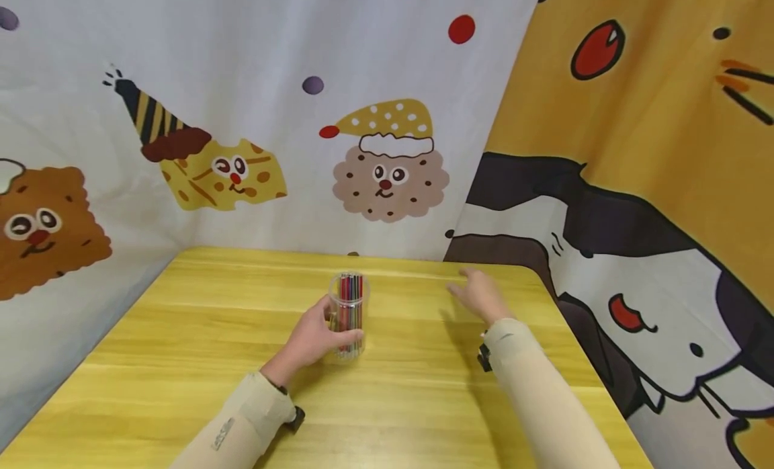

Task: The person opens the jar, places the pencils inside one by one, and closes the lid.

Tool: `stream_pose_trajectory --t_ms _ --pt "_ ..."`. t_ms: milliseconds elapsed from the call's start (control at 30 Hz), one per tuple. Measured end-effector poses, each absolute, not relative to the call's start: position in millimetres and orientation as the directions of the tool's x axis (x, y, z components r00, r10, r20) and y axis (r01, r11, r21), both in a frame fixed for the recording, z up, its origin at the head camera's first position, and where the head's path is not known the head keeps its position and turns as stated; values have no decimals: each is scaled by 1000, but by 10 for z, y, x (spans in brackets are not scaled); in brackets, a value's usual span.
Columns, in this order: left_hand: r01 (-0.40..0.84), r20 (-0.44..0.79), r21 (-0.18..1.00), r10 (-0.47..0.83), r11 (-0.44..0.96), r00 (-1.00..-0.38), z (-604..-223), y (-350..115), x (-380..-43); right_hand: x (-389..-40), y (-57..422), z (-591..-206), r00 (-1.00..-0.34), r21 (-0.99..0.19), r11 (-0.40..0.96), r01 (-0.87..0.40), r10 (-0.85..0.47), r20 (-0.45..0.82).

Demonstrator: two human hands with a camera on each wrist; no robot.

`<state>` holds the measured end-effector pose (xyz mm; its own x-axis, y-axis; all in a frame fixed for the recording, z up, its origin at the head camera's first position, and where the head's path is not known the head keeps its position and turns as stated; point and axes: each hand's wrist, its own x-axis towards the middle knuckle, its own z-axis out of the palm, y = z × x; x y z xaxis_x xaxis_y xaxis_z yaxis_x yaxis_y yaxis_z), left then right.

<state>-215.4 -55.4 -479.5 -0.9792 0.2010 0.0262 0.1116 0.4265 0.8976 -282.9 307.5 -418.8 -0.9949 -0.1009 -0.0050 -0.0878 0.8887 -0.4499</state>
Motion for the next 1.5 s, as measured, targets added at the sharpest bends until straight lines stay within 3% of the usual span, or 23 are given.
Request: stream_pose_trajectory --t_ms 67,167,633,1233,1500 --pt "110 23 895 202 432 -979 -4812 -559 -2147 -2855 3371 -4416 -990 -448 894 3 -60 -127" --pt "107 21 894 198 436 -980 -4826 -560 -2142 -2869 3627 -4654 -984 -431 900 60 -19 -177" --pt "114 31 901 198 419 -980 -4773 -548 -2141 -2887 3713 -4806 -999 -227 974 21 26 20" --pt "114 31 900 198 421 -980 -4792 -548 -2153 -2937 3805 -4870 -993 -302 948 102 80 -85" --pt "122 37 901 207 417 -978 -4796 -552 -2151 -2947 3734 -4850 -994 -471 875 108 92 -56"
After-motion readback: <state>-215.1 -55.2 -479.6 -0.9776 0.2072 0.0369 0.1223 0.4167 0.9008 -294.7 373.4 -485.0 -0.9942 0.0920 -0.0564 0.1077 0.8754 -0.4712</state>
